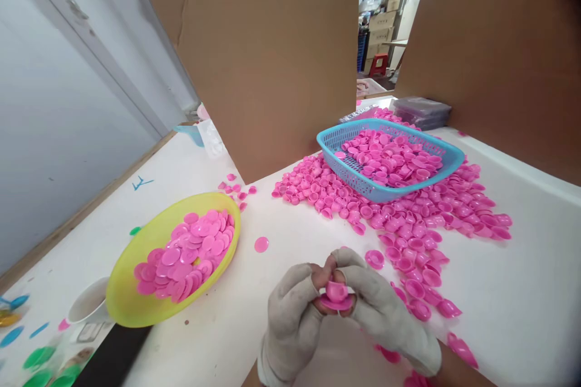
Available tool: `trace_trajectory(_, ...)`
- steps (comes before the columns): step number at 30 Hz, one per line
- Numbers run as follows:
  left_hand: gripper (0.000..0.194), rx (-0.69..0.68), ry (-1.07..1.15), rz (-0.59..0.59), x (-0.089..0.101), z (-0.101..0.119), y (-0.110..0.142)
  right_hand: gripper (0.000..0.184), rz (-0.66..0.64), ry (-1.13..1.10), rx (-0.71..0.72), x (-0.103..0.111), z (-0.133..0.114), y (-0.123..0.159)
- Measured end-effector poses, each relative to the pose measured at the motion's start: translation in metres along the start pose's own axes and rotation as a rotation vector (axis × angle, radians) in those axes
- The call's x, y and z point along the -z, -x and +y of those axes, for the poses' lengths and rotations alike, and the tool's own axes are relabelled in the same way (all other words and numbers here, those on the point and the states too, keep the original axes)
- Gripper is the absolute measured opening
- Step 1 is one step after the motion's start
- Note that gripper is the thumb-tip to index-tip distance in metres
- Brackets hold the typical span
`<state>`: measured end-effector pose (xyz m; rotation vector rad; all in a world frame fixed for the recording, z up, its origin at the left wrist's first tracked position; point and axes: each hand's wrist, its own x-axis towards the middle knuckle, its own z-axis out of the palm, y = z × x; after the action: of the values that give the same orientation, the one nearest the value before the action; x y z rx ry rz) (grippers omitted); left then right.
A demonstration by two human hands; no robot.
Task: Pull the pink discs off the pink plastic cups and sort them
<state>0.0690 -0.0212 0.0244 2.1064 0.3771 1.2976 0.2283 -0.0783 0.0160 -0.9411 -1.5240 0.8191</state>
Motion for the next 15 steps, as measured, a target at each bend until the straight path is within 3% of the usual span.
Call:
trace_trajectory(5,0.042,-0.02,-0.008,-0.004,0.001,0.002,-0.003,0.038,0.007,0.071,0.017,0.007,-0.007,0.002)
trace_trajectory(9,0.039,0.027,-0.074,0.003,0.004,-0.002,-0.006,0.034,0.067,0.089,-0.068,0.009,-0.004,-0.003)
trace_trajectory(12,0.022,0.246,-0.066,-0.002,0.008,-0.011,0.003,0.023,0.097,0.051,-0.109,0.006,-0.002,-0.009)
trace_trajectory(15,0.021,0.654,-0.037,0.13,-0.013,-0.036,0.012,0.014,0.114,0.092,-0.2,0.005,0.005,-0.016)
